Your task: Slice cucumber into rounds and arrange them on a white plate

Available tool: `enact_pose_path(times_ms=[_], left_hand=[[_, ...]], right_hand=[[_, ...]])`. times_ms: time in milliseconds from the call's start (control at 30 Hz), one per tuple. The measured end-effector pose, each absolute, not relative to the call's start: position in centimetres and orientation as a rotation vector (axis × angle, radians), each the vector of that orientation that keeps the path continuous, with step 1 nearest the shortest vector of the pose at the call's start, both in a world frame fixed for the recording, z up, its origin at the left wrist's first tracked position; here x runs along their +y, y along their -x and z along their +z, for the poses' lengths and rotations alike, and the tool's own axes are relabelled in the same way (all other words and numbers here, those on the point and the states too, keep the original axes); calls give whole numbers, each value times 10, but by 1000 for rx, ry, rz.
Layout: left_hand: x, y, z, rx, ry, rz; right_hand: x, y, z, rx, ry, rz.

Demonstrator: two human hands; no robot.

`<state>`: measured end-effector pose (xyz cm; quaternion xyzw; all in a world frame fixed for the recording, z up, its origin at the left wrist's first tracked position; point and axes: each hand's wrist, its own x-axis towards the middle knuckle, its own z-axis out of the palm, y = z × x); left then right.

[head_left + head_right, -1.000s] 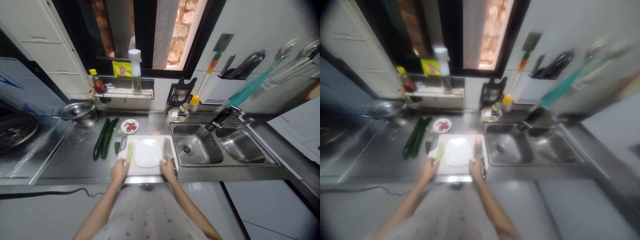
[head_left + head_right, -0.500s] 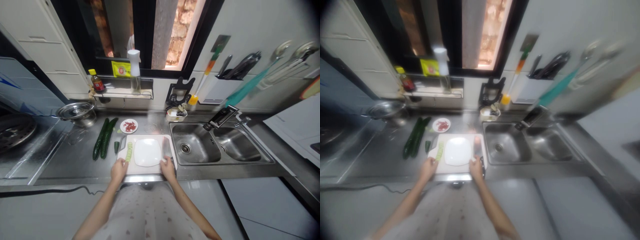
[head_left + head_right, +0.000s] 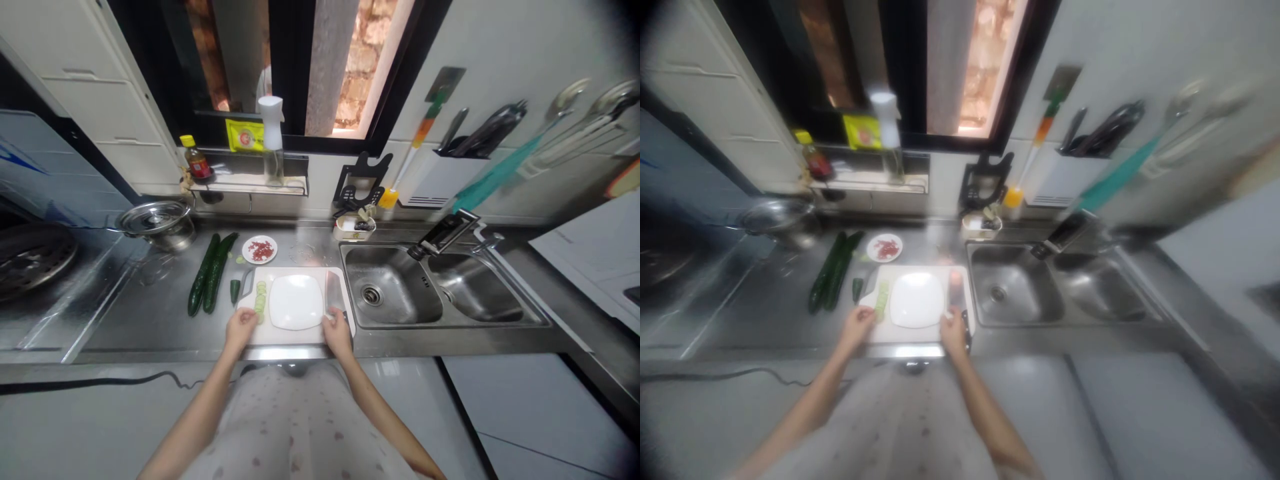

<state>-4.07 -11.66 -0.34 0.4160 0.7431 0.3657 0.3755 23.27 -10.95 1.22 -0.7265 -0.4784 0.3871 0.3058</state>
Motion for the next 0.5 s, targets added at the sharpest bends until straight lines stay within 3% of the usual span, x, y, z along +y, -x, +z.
enact_pose_path(times_ms=[233,500], left_hand=[[-92,27,56,1585,-988,1231],[-85,5,106,1423,-1047,1299]], right_hand=[[-83,-211,52,-1310,1613,1056],[-61,-180,109,-1629,1366,945]])
